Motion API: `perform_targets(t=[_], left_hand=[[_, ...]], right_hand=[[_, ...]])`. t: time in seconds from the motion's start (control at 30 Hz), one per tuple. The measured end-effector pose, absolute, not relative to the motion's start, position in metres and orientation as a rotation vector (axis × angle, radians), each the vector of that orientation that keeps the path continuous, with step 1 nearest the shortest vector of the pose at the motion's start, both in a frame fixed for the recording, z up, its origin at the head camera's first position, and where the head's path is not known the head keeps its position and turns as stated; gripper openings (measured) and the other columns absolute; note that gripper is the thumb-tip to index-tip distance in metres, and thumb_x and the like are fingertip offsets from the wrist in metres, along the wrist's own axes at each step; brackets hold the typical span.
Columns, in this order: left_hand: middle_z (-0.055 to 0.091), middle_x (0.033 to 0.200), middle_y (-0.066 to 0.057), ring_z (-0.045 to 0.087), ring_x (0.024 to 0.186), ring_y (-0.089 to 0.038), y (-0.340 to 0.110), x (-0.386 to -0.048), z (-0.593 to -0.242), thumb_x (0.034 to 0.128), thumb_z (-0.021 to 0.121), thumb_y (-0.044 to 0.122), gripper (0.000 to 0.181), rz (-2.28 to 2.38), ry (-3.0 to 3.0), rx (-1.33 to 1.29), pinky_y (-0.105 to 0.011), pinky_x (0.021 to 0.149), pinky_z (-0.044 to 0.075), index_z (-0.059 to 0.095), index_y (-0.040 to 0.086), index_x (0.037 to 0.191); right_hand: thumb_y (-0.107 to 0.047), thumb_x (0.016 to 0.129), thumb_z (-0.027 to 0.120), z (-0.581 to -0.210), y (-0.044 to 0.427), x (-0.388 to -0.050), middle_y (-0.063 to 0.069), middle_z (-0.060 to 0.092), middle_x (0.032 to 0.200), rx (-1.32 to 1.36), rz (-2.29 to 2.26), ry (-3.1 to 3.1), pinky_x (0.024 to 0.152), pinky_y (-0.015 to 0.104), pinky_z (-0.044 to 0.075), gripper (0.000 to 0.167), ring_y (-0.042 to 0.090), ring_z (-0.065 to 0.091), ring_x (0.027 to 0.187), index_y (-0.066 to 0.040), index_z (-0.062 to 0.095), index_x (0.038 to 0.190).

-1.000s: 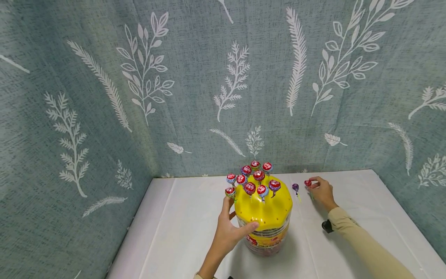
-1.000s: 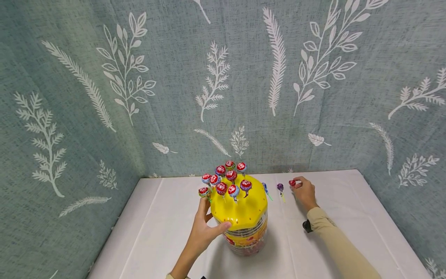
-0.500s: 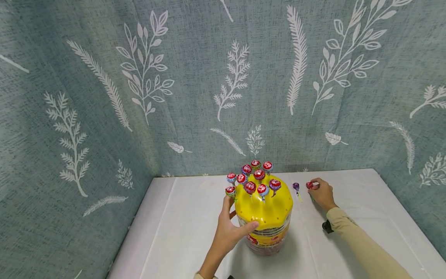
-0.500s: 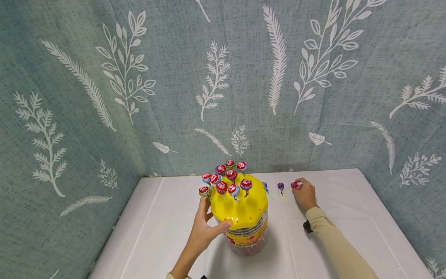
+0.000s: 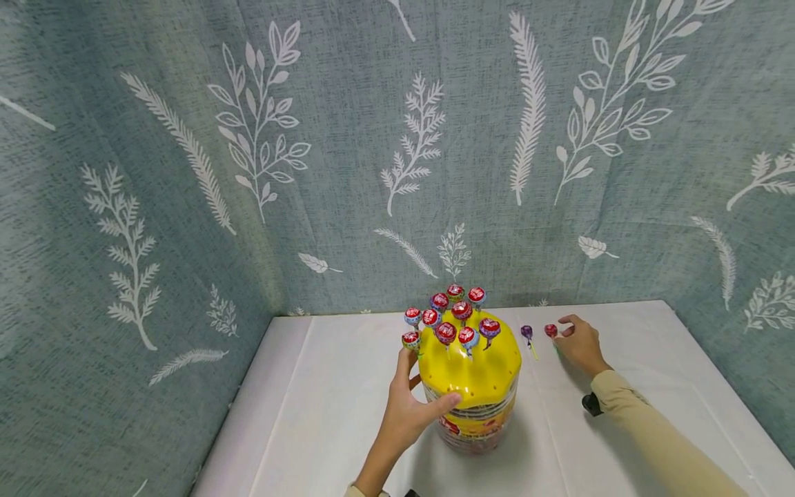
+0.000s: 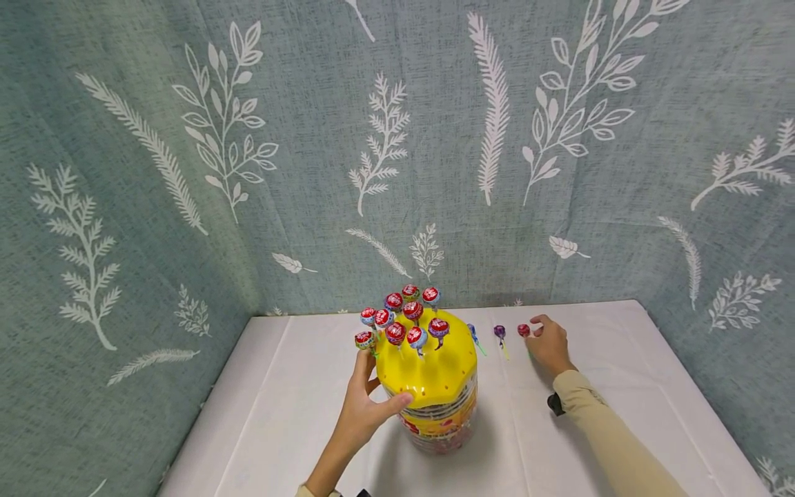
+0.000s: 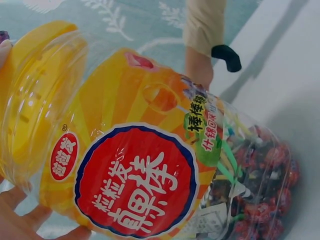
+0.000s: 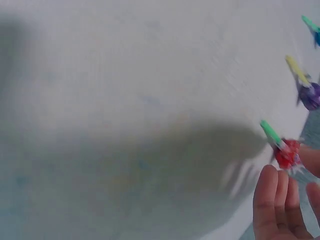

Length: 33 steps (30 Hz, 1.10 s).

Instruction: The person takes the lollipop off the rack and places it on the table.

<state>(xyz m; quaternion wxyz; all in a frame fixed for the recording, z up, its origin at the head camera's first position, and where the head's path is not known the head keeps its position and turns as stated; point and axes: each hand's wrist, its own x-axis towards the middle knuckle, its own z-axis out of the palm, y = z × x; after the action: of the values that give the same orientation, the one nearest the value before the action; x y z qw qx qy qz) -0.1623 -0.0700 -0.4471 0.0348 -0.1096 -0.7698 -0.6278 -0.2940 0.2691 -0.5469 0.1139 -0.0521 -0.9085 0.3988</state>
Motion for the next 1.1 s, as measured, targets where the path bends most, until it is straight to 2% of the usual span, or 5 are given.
perform_targets(t=[0.27,0.57,0.73,0.97,1.1], left_hand=[[0.038,0.144,0.006,0.033,0.133,-0.020,-0.069,-0.162,-0.444,0.0755,0.077,0.038,0.080,-1.925,-2.357,-0.337,-0.054,0.101,0.036,0.031,0.029,0.140],[0.037,0.145,0.006,0.033,0.134,-0.022,-0.069,-0.161,-0.446,0.0758,0.077,0.038,0.080,-1.934,-2.354,-0.329,-0.054,0.101,0.035,0.031,0.030,0.140],[0.038,0.144,0.005,0.033,0.133,-0.022,-0.069,-0.162,-0.447,0.0755,0.077,0.038,0.079,-1.932,-2.348,-0.320,-0.055,0.100,0.035,0.032,0.030,0.140],[0.040,0.142,0.007,0.033,0.133,-0.022,-0.069,-0.161,-0.447,0.0753,0.077,0.038,0.079,-1.929,-2.341,-0.319,-0.055,0.100,0.035,0.032,0.031,0.140],[0.040,0.143,0.006,0.033,0.133,-0.022,-0.069,-0.161,-0.447,0.0758,0.077,0.038,0.079,-1.924,-2.340,-0.328,-0.055,0.099,0.036,0.032,0.030,0.141]], right_hand=[[0.001,0.076,0.070,-0.530,0.278,-0.295,0.018,0.061,0.080,-0.016,1.200,-2.621,0.055,0.030,0.046,0.035,0.028,0.060,0.070,0.008,0.059,0.109],[-0.001,0.083,0.067,-0.501,0.274,-0.286,0.021,0.062,0.090,0.057,1.283,-2.610,0.053,0.029,0.051,0.031,0.028,0.062,0.071,0.006,0.059,0.112],[-0.004,0.083,0.068,-0.485,0.269,-0.281,0.021,0.062,0.093,0.099,1.285,-2.578,0.053,0.027,0.052,0.030,0.026,0.062,0.074,0.004,0.060,0.111],[-0.008,0.086,0.067,-0.457,0.259,-0.267,0.021,0.062,0.097,0.143,1.297,-2.579,0.057,0.026,0.052,0.029,0.033,0.061,0.084,0.002,0.059,0.112],[-0.011,0.087,0.067,-0.442,0.255,-0.258,0.020,0.062,0.100,0.196,1.314,-2.577,0.060,0.028,0.054,0.031,0.032,0.061,0.085,0.001,0.058,0.114]])
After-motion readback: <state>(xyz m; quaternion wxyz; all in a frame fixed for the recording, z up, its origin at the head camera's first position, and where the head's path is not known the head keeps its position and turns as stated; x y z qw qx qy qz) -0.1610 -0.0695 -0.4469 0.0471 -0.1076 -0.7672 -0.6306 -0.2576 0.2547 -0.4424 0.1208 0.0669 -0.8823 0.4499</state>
